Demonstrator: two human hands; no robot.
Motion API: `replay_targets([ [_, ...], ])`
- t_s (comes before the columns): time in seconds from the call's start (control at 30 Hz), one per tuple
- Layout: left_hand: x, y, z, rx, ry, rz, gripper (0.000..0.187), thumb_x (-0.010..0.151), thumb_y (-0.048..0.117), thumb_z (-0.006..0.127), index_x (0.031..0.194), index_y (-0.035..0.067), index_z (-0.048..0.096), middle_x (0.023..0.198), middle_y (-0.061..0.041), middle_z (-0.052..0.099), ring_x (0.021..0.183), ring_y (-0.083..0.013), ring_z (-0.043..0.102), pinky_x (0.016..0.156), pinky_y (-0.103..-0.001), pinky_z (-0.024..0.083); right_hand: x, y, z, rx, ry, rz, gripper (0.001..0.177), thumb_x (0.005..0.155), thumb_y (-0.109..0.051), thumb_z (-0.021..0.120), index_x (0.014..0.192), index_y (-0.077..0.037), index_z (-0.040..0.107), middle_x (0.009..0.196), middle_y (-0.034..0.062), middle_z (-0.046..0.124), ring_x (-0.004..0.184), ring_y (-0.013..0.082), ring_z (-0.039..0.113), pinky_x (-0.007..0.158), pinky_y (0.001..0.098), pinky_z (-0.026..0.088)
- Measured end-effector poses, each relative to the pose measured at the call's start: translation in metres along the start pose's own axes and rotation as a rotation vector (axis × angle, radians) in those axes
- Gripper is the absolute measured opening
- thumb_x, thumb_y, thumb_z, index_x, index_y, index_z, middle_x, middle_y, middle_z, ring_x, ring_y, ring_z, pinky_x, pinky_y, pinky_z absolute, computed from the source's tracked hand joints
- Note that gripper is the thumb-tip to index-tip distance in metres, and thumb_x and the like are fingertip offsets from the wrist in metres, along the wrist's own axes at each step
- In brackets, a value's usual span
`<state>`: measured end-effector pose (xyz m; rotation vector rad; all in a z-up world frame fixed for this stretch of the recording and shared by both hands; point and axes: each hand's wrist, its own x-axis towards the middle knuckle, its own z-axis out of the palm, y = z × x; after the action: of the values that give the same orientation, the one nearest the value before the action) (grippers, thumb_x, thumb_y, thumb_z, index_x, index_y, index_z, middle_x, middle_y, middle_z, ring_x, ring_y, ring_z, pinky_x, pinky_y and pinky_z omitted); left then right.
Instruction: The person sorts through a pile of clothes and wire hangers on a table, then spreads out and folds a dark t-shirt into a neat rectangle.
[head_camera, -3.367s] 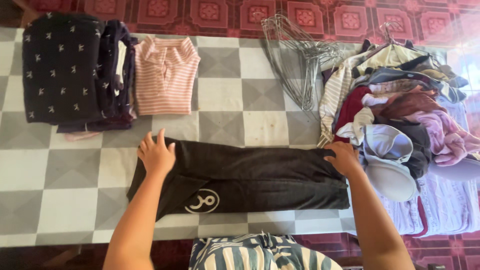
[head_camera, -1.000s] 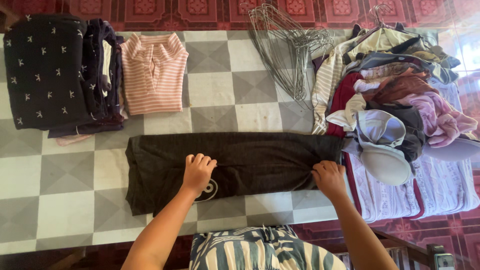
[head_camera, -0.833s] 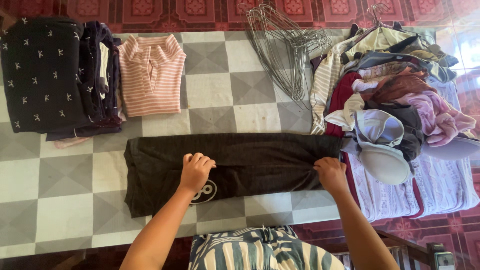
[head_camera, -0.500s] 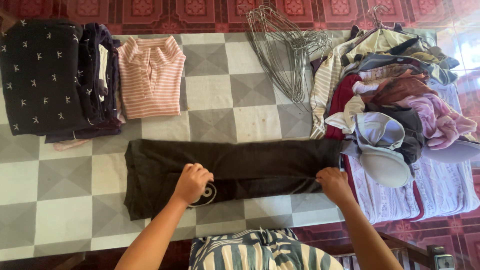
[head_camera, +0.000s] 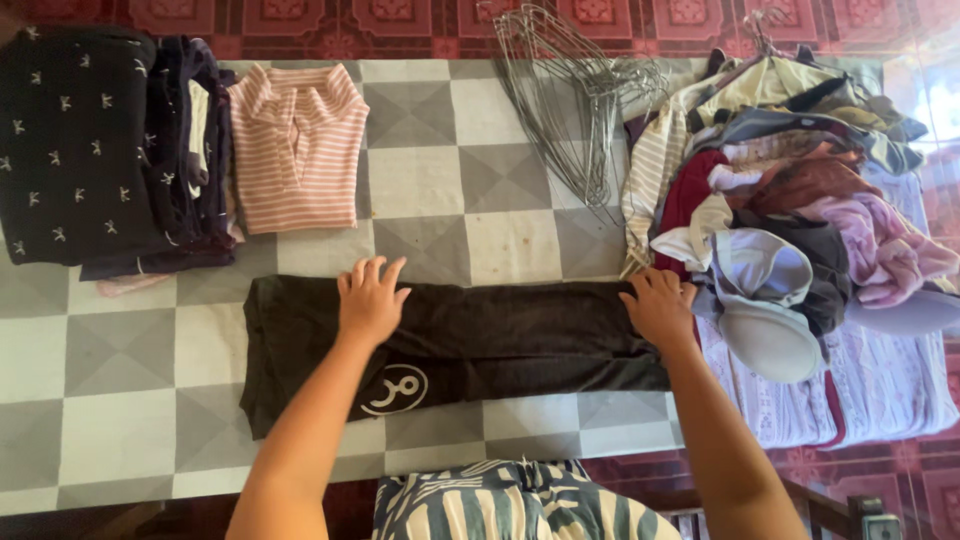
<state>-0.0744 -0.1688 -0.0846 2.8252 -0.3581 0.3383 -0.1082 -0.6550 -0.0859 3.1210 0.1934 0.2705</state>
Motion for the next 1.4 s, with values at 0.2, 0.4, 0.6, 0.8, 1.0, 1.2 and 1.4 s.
replay_targets([
  [0.2,-0.007,-0.066,0.032,0.103,-0.066,0.088,0.020,0.093,0.032,0.072,0.094,0.013,0.064,0.097,-0.004,0.064,0.106,-0.0276,0.056,0.097,-0.047,0.041,-0.008,0.039,0.040,-0.221,0.061,-0.020,0.019,0.096,-0.034,0.069,0.103,-0.016,0.063,0.109,0.0004,0.061,0.109,0.0252,0.058,0.095,0.0470,0.041],
  [0.4,-0.013,-0.061,0.030,0.164,0.021,-0.056,0.020,0.097,0.029,0.071,0.103,0.011,0.062,0.107,-0.008,0.063,0.115,-0.0298,0.055,0.097,-0.049,0.040,-0.007,0.032,0.060,-0.355,0.104,0.108,0.021,0.101,-0.035,0.070,0.105,-0.017,0.060,0.107,0.0030,0.059,0.107,0.0263,0.057,0.097,0.0497,0.041],
  [0.6,-0.007,0.033,0.016,0.060,0.089,-0.212,0.053,0.093,0.039,0.067,0.138,0.014,0.053,0.141,-0.019,0.048,0.136,-0.0406,0.042,0.102,-0.065,0.031,0.008,-0.076,0.027,-0.196,0.154,0.110,0.040,0.092,-0.037,0.067,0.123,-0.014,0.062,0.129,0.0115,0.058,0.123,0.0354,0.051,0.098,0.0645,0.036],
  [0.8,-0.032,0.132,0.050,-0.081,-0.174,0.023,0.066,0.100,0.052,0.055,0.161,0.032,0.037,0.167,-0.008,0.032,0.154,-0.0359,0.026,0.119,-0.066,0.016,-0.008,-0.201,0.023,0.199,-0.063,-0.137,0.055,0.093,-0.038,0.061,0.147,-0.026,0.054,0.159,0.0078,0.044,0.148,0.0322,0.038,0.114,0.0673,0.025],
  [1.0,-0.037,0.075,0.043,-0.057,-0.262,-0.110,0.074,0.093,0.062,0.052,0.157,0.029,0.036,0.165,-0.008,0.031,0.152,-0.0359,0.027,0.119,-0.066,0.012,-0.015,-0.095,0.016,0.083,-0.368,0.167,0.065,0.093,-0.054,0.056,0.153,-0.034,0.044,0.163,0.0070,0.035,0.150,0.0343,0.029,0.119,0.0606,0.021],
  [1.2,-0.046,0.027,0.031,0.040,-0.158,-0.267,0.073,0.094,0.060,0.051,0.157,0.028,0.038,0.165,-0.010,0.033,0.150,-0.0383,0.028,0.117,-0.068,0.011,-0.044,-0.016,0.033,0.048,-0.143,0.216,0.066,0.098,-0.052,0.051,0.158,-0.025,0.043,0.165,0.0132,0.035,0.149,0.0316,0.034,0.120,0.0564,0.023],
  [1.4,-0.050,0.026,0.014,-0.001,-0.057,-0.214,0.069,0.099,0.054,0.050,0.158,0.021,0.040,0.163,-0.015,0.036,0.150,-0.0386,0.031,0.118,-0.069,0.014,-0.031,-0.070,0.020,-0.024,-0.014,0.261,0.057,0.096,-0.038,0.061,0.149,-0.018,0.052,0.155,0.0158,0.048,0.144,0.0356,0.041,0.108,0.0662,0.026],
])
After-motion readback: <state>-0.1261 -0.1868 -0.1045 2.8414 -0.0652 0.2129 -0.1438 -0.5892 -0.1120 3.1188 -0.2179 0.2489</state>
